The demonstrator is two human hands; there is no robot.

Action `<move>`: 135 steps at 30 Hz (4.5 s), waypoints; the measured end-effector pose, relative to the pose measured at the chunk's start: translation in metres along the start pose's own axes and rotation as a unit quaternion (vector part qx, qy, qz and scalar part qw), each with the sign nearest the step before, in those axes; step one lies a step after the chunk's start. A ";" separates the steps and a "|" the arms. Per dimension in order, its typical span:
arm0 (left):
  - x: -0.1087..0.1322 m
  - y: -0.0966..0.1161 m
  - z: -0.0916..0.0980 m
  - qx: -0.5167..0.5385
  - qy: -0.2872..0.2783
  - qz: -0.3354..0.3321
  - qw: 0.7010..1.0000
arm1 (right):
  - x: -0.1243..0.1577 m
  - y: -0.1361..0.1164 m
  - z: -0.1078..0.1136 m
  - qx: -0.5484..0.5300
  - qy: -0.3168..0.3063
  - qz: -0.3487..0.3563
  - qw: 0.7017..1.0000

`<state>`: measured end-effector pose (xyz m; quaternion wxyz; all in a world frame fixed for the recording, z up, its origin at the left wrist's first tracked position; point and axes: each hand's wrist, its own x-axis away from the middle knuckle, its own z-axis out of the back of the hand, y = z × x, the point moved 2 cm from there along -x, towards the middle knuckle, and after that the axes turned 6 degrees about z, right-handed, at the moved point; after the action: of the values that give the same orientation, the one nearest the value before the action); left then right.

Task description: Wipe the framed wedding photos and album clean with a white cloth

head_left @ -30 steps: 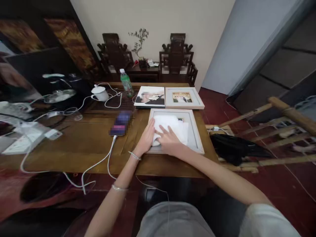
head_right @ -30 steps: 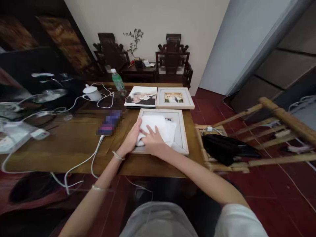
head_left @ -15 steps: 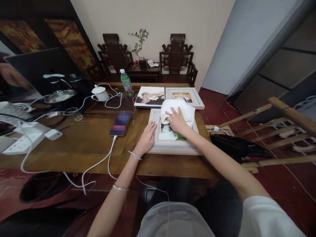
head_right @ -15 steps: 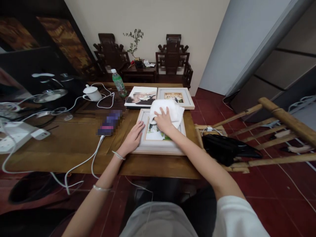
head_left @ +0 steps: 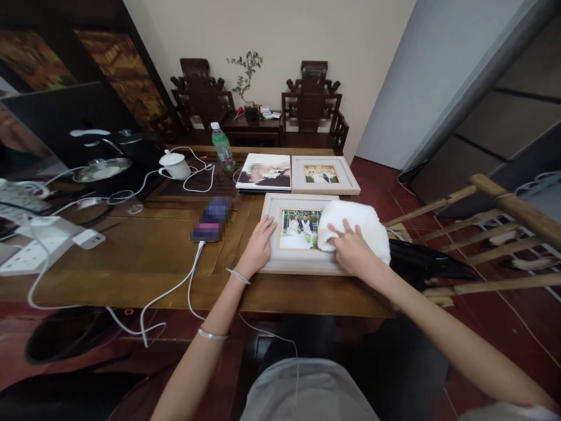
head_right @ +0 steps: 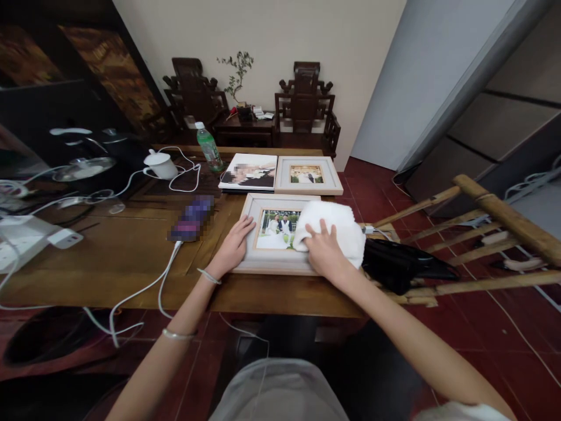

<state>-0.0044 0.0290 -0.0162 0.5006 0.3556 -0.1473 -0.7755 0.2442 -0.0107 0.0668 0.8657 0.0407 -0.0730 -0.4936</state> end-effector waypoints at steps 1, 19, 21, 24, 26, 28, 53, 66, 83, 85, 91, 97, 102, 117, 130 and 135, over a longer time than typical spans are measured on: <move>0.000 0.000 0.000 -0.002 0.001 0.001 1.000 | 0.008 -0.011 0.002 -0.010 -0.008 0.006 1.000; -0.001 0.009 0.004 -0.010 -0.001 0.012 1.000 | 0.013 -0.073 0.008 -0.113 0.001 0.158 0.981; -0.002 0.010 0.005 -0.005 -0.002 0.020 1.000 | 0.006 -0.077 0.006 -0.119 0.023 0.197 0.973; -0.003 0.012 0.007 -0.001 -0.015 0.027 1.000 | -0.006 -0.076 0.001 -0.120 0.052 0.234 0.963; -0.003 0.013 0.007 -0.007 -0.023 0.030 0.999 | -0.019 -0.069 -0.003 -0.114 0.053 0.224 0.966; -0.003 0.012 0.006 -0.015 -0.024 0.030 0.999 | -0.035 -0.054 -0.008 -0.099 0.048 0.188 0.976; -0.003 0.012 0.005 -0.026 -0.013 0.027 0.999 | 0.013 -0.081 0.022 -0.075 -0.037 0.163 0.983; -0.003 0.011 0.006 -0.015 -0.013 0.021 1.000 | -0.029 -0.037 -0.011 -0.072 0.055 0.148 0.985; -0.002 0.010 0.006 -0.006 -0.002 0.032 0.999 | -0.055 0.021 -0.002 0.001 0.051 0.033 0.998; -0.002 0.011 0.006 -0.008 -0.004 0.033 0.999 | -0.049 0.029 -0.005 0.018 0.052 0.032 0.998; -0.003 0.012 0.005 -0.013 -0.003 0.032 0.999 | 0.003 -0.007 -0.005 0.004 0.029 0.104 0.994; -0.002 0.018 0.008 0.010 -0.001 0.050 0.999 | 0.020 -0.059 0.009 -0.062 0.016 0.141 0.988; -0.001 0.029 0.017 0.072 -0.026 0.049 0.996 | -0.023 -0.086 0.002 -0.070 0.058 0.189 0.978; 0.000 0.020 0.012 0.034 -0.007 0.037 0.999 | -0.059 0.013 -0.001 0.014 0.107 -0.004 0.994; -0.003 0.008 0.016 0.360 0.020 0.372 0.855 | 0.050 -0.002 -0.016 -0.117 0.091 0.119 0.982; 0.006 0.010 0.018 0.443 -0.034 0.451 0.774 | 0.076 -0.009 -0.017 -0.163 0.130 0.139 0.968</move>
<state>-0.0121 0.0165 0.0000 0.5744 0.4048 -0.6346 -0.3216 0.2772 -0.0806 0.0550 0.9226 -0.0477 0.1164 -0.3646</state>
